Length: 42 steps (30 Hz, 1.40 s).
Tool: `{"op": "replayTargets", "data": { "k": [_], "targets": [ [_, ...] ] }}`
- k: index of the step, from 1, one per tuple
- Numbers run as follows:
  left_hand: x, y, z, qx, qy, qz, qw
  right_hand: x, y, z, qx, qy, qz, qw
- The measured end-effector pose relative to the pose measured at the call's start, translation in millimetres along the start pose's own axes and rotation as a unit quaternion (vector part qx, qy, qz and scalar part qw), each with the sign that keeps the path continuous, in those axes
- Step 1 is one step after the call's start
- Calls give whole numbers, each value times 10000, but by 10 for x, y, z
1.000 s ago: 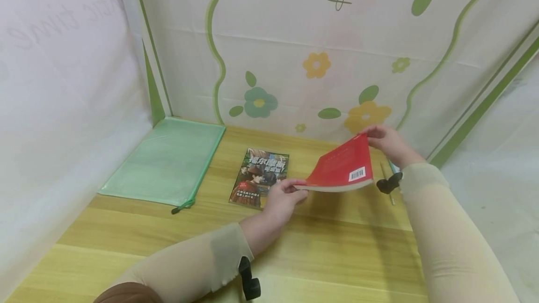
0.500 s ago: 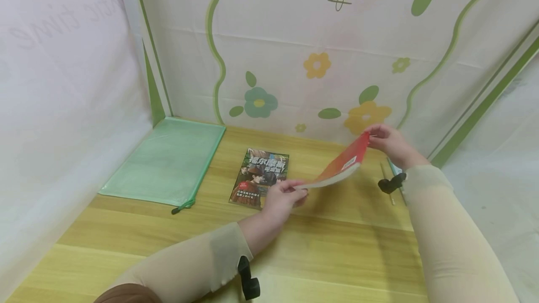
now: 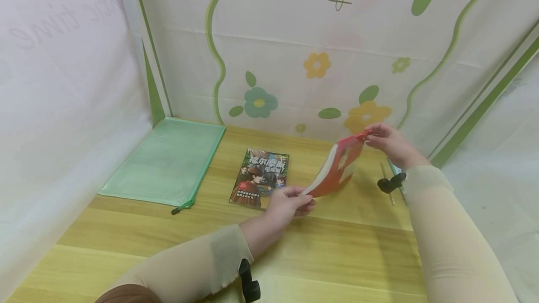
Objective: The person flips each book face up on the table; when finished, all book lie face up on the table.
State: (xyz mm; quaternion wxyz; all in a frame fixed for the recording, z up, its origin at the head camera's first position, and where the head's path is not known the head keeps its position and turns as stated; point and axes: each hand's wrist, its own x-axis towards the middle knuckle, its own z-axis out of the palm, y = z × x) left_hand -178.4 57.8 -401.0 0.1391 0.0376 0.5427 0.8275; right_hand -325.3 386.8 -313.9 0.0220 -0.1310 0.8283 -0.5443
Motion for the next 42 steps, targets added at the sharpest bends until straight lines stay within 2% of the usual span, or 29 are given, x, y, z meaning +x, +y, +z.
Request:
{"op": "replayTargets", "data": {
  "k": [5, 11, 22, 30, 36, 42],
  "targets": [
    [12, -25, -1, -1, -91, -68, 9999, -6, -31, 15, 102, -39, -16, 9999],
    [17, -43, 3, 86, -33, -214, 9997, 11, -44, 23, 211, 89, 158, 9996],
    [-26, -35, 16, 167, -29, -289, 9994, 1, -86, 45, -464, 376, 1062, 9925],
    [-31, -109, 29, 337, 32, -470, 9983, 12, -62, 47, -959, 390, 1255, 9867],
    [-44, -148, 78, 772, 124, -595, 9952, 19, -79, 50, -1176, 387, 1338, 9832],
    [-38, -201, 168, 1406, 121, -670, 9877, 20, -136, 102, -1363, 345, 1328, 9811]
  ]
}}
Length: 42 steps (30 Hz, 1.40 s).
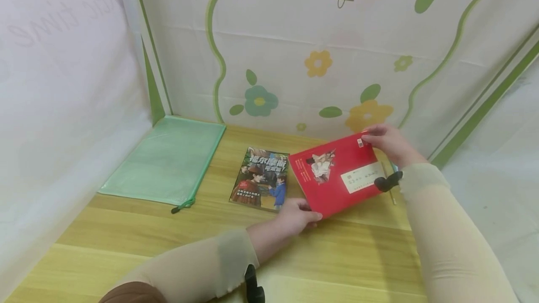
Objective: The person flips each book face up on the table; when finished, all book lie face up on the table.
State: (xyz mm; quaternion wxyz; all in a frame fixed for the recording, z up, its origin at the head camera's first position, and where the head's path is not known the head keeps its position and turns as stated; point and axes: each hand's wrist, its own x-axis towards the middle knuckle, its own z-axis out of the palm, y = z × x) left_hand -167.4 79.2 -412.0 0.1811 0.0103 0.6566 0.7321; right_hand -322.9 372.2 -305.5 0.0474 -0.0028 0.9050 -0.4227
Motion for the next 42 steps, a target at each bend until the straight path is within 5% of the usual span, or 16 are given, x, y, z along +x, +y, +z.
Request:
{"op": "replayTargets", "data": {
  "k": [9, 20, 42],
  "targets": [
    [-33, -60, 110, 240, -48, -228, 9994, 29, -40, 78, -44, -115, 26, 9999],
    [-66, -141, 231, -309, -339, -407, 9981, 132, -86, 204, -155, -183, -33, 9997],
    [-120, -201, 636, -930, 36, -1143, 9891, 233, -125, 365, -375, -370, -142, 9985]
  ]
}}
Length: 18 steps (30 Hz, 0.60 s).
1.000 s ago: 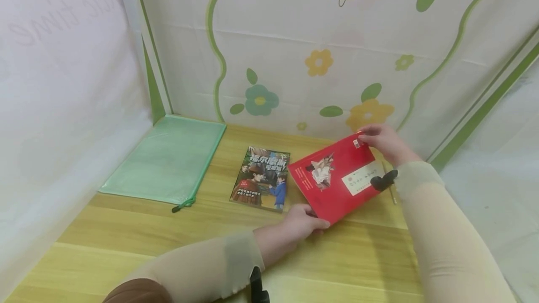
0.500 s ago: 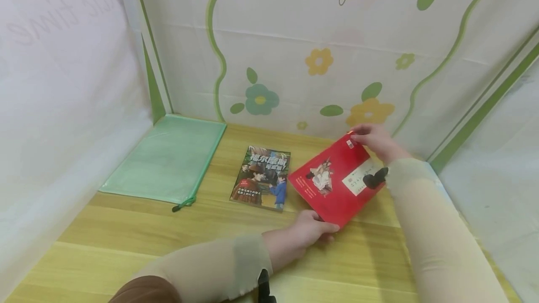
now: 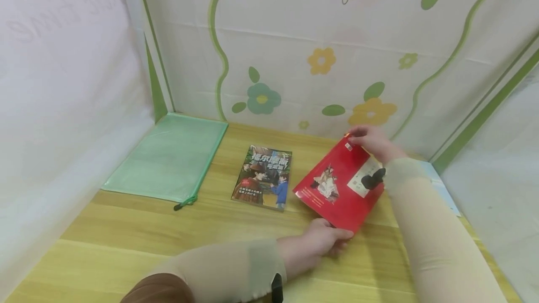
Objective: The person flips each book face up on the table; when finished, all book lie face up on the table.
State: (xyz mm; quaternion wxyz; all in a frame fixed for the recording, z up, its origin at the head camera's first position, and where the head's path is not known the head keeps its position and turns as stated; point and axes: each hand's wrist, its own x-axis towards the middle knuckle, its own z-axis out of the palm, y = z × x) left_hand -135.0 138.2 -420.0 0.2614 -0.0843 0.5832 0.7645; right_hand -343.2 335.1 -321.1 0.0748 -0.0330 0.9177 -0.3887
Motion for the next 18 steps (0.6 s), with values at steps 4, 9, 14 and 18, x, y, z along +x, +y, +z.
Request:
{"op": "replayTargets", "data": {
  "k": [4, 9, 14, 18],
  "targets": [
    [-11, -53, 97, -22, 72, 10, 10000, 13, -9, 23, -96, -169, -23, 9998],
    [-43, -96, 202, -92, 116, 35, 9999, 27, -41, 61, -270, -330, -85, 9991],
    [-68, -148, 265, -301, 76, -60, 9995, 86, -49, 124, -511, -450, -60, 9977],
    [-89, -186, 294, -386, 24, -124, 9992, 136, -62, 192, -635, -569, -140, 9963]
  ]
}}
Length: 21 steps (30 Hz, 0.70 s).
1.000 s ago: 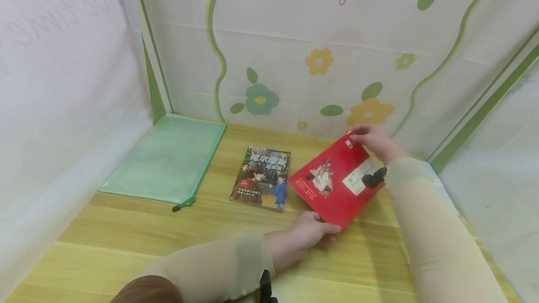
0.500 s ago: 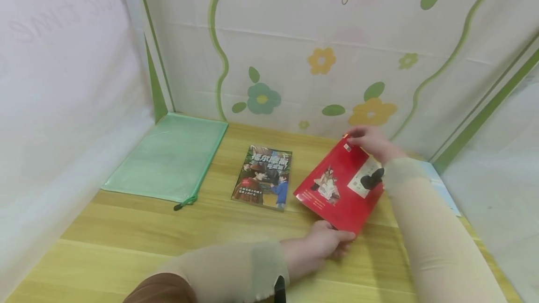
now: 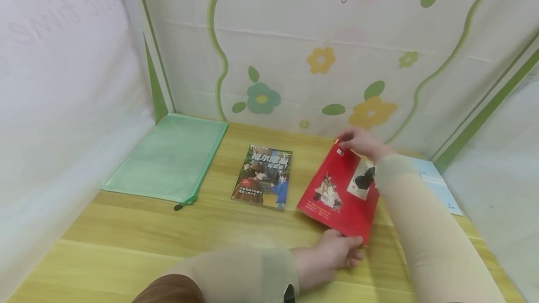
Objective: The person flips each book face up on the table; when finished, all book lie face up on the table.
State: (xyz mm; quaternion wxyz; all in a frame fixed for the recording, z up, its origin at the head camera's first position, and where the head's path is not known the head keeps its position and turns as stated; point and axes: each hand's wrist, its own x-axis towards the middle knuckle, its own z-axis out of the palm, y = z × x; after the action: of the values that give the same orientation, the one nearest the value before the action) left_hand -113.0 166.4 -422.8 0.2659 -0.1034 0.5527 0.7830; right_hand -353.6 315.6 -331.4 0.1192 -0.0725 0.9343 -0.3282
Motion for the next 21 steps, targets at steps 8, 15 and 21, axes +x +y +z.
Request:
{"op": "replayTargets", "data": {
  "k": [8, 15, 21],
  "targets": [
    [-35, -71, 92, -311, 154, -184, 9992, 96, -85, 158, -199, -261, -11, 9995],
    [21, -98, 130, -694, 4, -280, 9972, 188, -167, 312, -485, -417, -141, 9979],
    [75, -70, 102, -608, -677, -616, 9939, 267, -250, 422, -715, -692, -185, 9949]
  ]
}}
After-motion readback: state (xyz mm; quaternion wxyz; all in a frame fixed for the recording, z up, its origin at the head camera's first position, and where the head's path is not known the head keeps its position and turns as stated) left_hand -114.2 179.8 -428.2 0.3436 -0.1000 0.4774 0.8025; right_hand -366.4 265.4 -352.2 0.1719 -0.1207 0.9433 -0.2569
